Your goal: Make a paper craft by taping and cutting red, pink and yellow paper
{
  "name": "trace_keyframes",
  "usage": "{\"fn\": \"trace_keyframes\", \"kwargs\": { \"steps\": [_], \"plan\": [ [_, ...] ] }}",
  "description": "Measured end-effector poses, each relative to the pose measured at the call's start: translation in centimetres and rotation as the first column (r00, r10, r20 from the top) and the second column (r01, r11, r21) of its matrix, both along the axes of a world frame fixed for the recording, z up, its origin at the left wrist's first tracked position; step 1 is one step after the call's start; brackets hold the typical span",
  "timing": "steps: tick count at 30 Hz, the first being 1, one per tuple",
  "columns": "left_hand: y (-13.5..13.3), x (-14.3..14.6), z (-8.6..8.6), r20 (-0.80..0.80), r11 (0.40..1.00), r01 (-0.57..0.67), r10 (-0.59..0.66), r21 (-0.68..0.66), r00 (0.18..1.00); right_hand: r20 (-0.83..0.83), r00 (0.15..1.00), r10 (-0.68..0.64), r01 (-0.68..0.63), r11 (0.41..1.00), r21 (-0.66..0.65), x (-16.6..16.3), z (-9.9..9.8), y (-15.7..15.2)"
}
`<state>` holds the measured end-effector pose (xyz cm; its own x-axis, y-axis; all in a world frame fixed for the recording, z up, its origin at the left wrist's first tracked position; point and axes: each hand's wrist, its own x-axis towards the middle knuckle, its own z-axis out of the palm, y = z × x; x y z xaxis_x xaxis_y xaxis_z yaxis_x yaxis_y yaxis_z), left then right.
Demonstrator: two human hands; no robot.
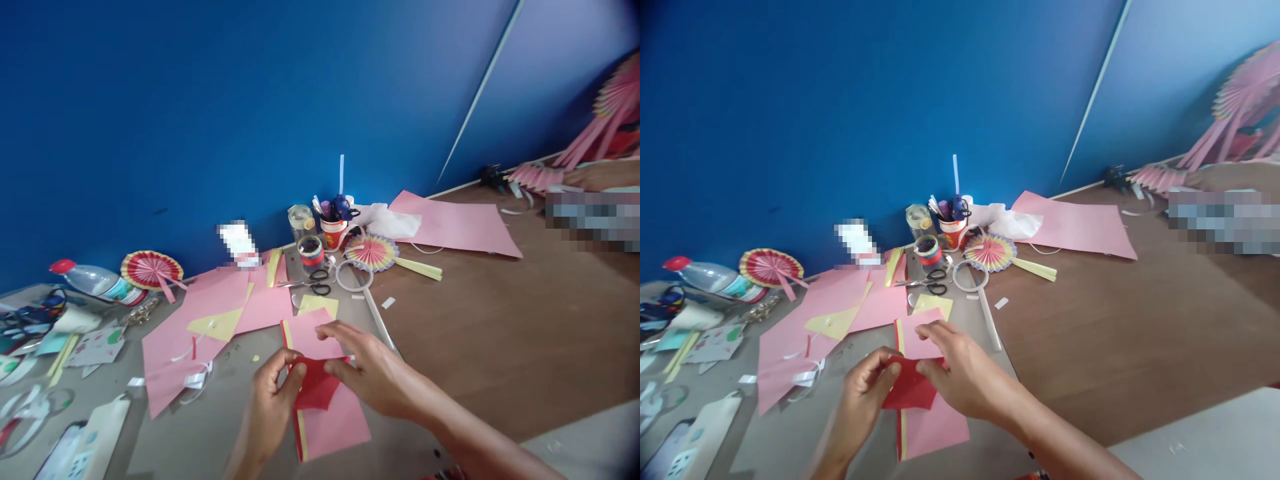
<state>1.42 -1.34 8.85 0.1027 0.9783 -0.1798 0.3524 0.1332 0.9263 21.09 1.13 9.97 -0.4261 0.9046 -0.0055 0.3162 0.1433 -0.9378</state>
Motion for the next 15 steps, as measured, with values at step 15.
{"fn": "trace_keyframes", "kwargs": {
  "steps": [15],
  "plan": [
    [-0.27,-0.95,-0.12,0.061,0.996,-0.079,0.082,-0.050,0.995,0.104,0.990,0.101,-0.091,0.991,-0.095,0.71,0.18,-0.45]
  ]
}}
